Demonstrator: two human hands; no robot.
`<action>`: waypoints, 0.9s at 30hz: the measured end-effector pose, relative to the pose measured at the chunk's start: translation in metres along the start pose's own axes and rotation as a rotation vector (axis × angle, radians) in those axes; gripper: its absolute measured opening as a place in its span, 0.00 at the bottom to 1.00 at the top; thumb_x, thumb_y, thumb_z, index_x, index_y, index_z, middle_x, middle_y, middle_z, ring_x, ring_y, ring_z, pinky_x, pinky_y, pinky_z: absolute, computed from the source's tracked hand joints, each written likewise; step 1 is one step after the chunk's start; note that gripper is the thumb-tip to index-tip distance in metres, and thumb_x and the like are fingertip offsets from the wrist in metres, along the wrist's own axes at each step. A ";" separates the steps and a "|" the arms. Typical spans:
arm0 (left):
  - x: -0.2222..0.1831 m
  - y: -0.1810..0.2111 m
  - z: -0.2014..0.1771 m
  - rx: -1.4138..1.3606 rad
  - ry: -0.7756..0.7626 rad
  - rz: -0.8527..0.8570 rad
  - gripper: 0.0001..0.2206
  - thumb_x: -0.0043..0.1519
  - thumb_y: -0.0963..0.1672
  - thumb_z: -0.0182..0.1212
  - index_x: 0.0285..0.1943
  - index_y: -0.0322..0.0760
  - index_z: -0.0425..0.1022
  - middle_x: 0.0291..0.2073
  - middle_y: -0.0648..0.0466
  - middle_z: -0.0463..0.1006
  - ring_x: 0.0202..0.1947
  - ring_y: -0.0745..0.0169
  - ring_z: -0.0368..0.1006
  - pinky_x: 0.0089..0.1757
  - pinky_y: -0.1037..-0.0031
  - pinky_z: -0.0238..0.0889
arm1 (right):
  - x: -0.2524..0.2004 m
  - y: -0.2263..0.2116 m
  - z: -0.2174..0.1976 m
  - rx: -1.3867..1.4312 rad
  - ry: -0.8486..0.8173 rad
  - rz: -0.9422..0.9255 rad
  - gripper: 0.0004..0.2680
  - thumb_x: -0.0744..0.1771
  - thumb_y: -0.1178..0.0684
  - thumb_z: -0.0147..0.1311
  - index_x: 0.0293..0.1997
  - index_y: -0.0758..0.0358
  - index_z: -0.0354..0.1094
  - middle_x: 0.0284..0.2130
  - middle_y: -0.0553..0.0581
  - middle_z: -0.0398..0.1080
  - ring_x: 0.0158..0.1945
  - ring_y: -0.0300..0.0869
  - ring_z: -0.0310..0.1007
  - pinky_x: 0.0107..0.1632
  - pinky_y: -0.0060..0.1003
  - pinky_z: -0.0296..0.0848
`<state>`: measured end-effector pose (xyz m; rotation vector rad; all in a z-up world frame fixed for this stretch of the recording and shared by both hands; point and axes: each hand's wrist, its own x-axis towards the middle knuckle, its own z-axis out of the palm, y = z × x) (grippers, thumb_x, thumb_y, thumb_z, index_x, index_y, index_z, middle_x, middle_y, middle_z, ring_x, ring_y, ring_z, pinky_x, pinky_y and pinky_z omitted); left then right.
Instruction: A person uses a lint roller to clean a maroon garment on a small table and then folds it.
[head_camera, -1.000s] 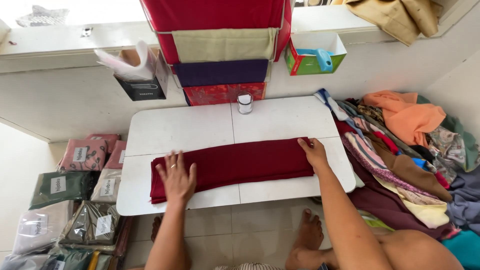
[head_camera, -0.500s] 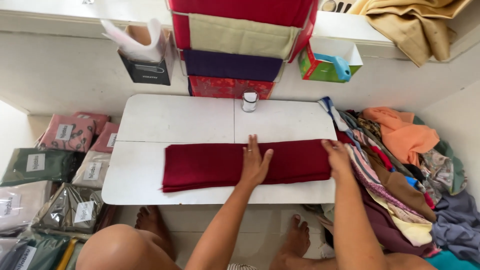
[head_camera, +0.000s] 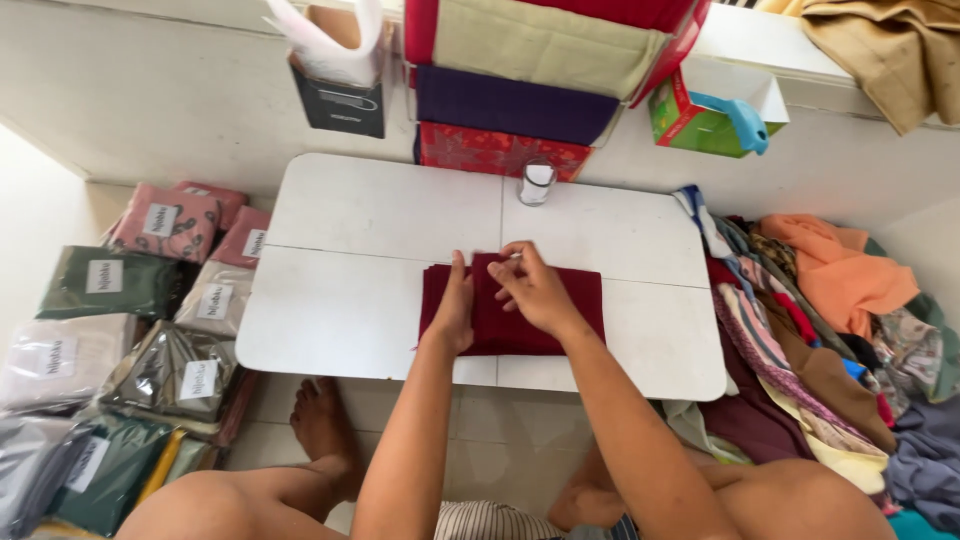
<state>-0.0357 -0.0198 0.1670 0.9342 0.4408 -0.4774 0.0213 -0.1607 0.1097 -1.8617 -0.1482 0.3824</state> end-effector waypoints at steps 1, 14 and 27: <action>0.019 -0.011 -0.023 -0.002 0.009 0.007 0.48 0.59 0.70 0.27 0.82 0.42 0.43 0.78 0.34 0.42 0.77 0.26 0.37 0.68 0.35 0.32 | 0.003 0.007 0.003 0.002 -0.010 -0.005 0.13 0.69 0.48 0.53 0.58 0.58 0.58 0.48 0.69 0.73 0.40 0.55 0.80 0.39 0.45 0.82; 0.080 -0.061 -0.095 0.839 0.514 0.454 0.15 0.68 0.45 0.56 0.60 0.32 0.74 0.50 0.35 0.80 0.54 0.34 0.76 0.49 0.49 0.72 | 0.009 0.061 -0.052 -0.029 0.248 0.043 0.12 0.72 0.42 0.46 0.53 0.58 0.68 0.38 0.60 0.77 0.38 0.43 0.77 0.39 0.36 0.79; 0.073 -0.062 -0.126 1.193 0.739 1.019 0.18 0.65 0.42 0.61 0.64 0.34 0.68 0.56 0.42 0.69 0.44 0.43 0.77 0.47 0.53 0.70 | -0.008 0.062 -0.033 -0.555 0.339 -0.254 0.12 0.71 0.42 0.51 0.54 0.57 0.67 0.43 0.57 0.73 0.53 0.50 0.73 0.58 0.48 0.69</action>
